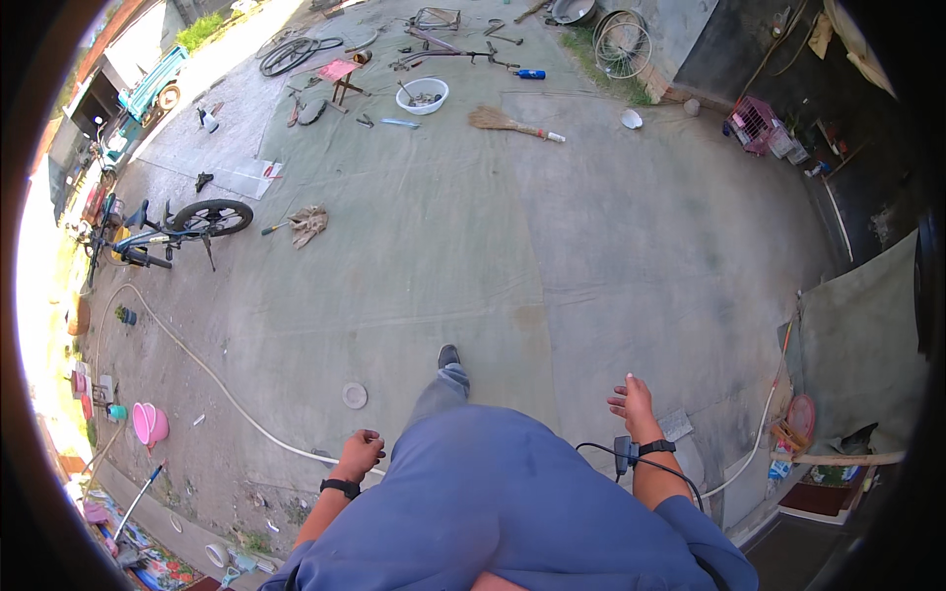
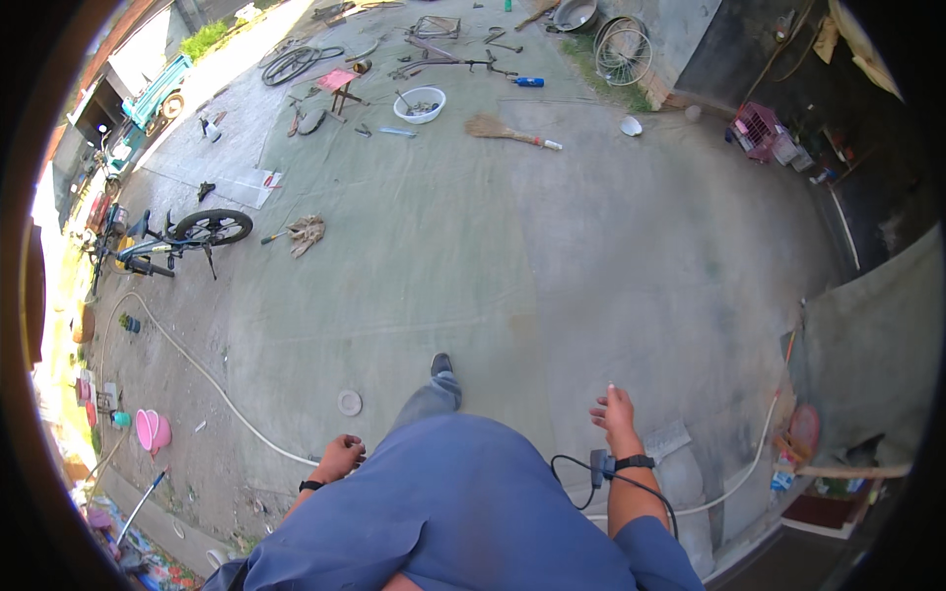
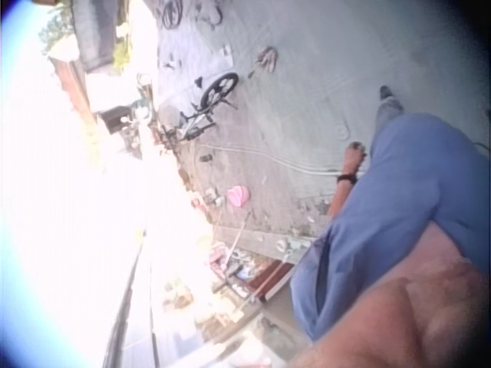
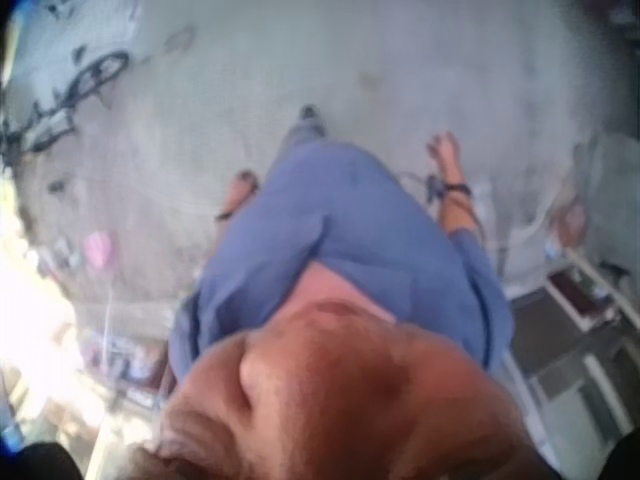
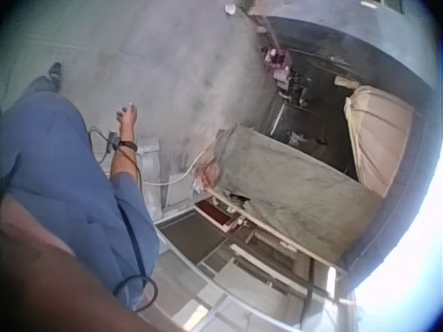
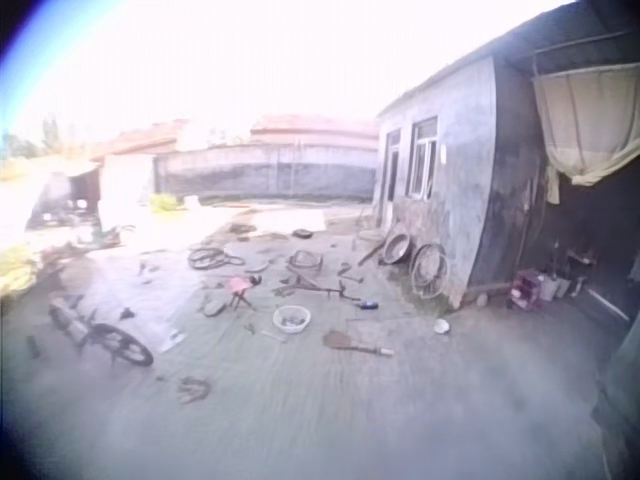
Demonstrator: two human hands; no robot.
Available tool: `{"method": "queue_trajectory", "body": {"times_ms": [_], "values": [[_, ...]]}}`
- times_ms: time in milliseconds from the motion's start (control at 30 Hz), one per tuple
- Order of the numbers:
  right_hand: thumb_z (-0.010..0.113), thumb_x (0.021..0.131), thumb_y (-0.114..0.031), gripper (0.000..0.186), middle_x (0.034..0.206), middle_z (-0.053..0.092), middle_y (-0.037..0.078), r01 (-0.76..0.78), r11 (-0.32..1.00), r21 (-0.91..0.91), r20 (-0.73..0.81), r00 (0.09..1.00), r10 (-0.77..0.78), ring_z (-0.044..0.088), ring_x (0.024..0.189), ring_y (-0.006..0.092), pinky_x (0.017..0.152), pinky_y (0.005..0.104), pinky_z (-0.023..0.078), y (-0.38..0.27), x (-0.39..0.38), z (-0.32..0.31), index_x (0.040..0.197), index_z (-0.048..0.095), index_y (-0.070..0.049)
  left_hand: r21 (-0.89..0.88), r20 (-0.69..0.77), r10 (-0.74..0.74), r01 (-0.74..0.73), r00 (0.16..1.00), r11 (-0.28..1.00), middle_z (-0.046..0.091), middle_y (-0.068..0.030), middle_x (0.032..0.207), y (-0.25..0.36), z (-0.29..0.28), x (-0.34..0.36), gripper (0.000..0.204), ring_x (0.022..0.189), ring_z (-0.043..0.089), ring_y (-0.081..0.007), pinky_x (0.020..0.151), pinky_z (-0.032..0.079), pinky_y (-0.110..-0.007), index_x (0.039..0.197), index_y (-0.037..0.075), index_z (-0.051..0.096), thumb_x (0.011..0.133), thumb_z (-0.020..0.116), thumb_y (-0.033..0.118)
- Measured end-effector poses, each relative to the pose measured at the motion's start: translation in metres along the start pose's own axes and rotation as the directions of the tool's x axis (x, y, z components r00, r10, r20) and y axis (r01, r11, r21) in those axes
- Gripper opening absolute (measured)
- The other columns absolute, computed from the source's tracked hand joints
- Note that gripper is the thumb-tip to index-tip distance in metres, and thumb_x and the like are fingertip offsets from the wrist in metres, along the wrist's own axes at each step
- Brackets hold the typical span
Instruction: The person walks toward a disassembled bicycle frame, picks up the handlebar assembly, and uses a small black tool to adjust components on the stem and crankset. The person then wipes the crank arm with a cloth.
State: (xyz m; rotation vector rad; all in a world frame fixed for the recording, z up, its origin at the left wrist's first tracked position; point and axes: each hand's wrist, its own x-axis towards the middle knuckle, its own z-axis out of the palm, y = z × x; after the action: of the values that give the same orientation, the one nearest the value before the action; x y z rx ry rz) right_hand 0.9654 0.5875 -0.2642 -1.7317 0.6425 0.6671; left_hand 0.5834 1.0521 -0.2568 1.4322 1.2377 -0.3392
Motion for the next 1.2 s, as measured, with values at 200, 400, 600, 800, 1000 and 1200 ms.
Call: {"method": "queue_trajectory", "body": {"times_ms": [200,400,600,800,1000,1200], "values": [[0.05,0.102,-0.042,0.043,0.107,0.061,0.01,-0.06,0.998,0.01,-0.088,0.994,0.061,0.067,0.076,0.0249,0.06,0.0374,0.055,-0.079,0.03,0.072,0.132,0.047,-0.011,0.102,0.014,0.093,-0.094,0.996,0.99,0.07,-0.0131,0.096,0.141,-0.055,0.123,0.038,0.081,0.072,-0.0202,0.063,0.055,-0.031,0.12,-0.003,0.059,0.091,0.064,0.021],[0.051,0.101,-0.043,0.044,0.107,0.061,0.01,-0.114,0.993,-0.04,-0.083,0.99,0.111,0.067,0.075,0.0248,0.06,0.0382,0.055,-0.165,0.087,0.136,0.132,0.047,-0.011,0.095,-0.063,0.16,-0.153,0.985,0.984,0.07,-0.0122,0.093,0.271,-0.105,0.216,0.036,0.078,0.071,-0.0192,0.062,0.054,-0.032,0.12,-0.003,0.059,0.091,0.064,0.019],[0.051,0.101,-0.043,0.045,0.107,0.061,0.01,-0.091,0.992,-0.083,-0.033,0.995,0.089,0.066,0.073,0.0237,0.06,0.037,0.055,-0.285,0.2,0.215,0.132,0.048,-0.009,0.026,-0.128,0.093,-0.09,0.987,0.996,0.069,-0.0122,0.094,0.379,-0.112,0.281,0.036,0.08,0.071,-0.0198,0.064,0.055,-0.032,0.121,-0.004,0.058,0.092,0.062,0.016],[0.051,0.101,-0.046,0.05,0.11,0.061,0.01,-0.046,0.99,-0.136,0.082,0.995,0.057,0.067,0.078,0.0228,0.064,0.0371,0.055,-0.443,0.302,0.307,0.135,0.045,-0.01,-0.054,-0.138,-0.025,0.018,0.99,0.998,0.068,-0.0127,0.098,0.485,-0.112,0.308,0.036,0.082,0.071,-0.0202,0.066,0.055,-0.032,0.122,-0.005,0.057,0.093,0.062,0.015],[0.052,0.101,-0.045,0.048,0.112,0.062,0.009,0.062,0.994,-0.087,0.161,0.986,-0.048,0.068,0.081,0.0221,0.066,0.0361,0.054,-0.575,0.37,0.388,0.134,0.047,-0.011,-0.029,-0.08,-0.069,0.066,0.994,0.997,0.068,-0.0119,0.098,0.578,-0.117,0.368,0.035,0.082,0.07,-0.0195,0.066,0.055,-0.032,0.122,-0.004,0.057,0.093,0.062,0.016],[0.051,0.101,-0.046,0.049,0.113,0.062,0.01,0.025,0.998,-0.058,0.131,0.991,-0.017,0.068,0.084,0.023,0.067,0.037,0.054,-0.64,0.424,0.441,0.135,0.045,-0.011,0.052,-0.007,-0.035,0.035,0.999,0.998,0.068,-0.0111,0.098,0.675,-0.143,0.485,0.036,0.082,0.07,-0.0189,0.066,0.055,-0.031,0.122,-0.003,0.057,0.093,0.063,0.018]]}}
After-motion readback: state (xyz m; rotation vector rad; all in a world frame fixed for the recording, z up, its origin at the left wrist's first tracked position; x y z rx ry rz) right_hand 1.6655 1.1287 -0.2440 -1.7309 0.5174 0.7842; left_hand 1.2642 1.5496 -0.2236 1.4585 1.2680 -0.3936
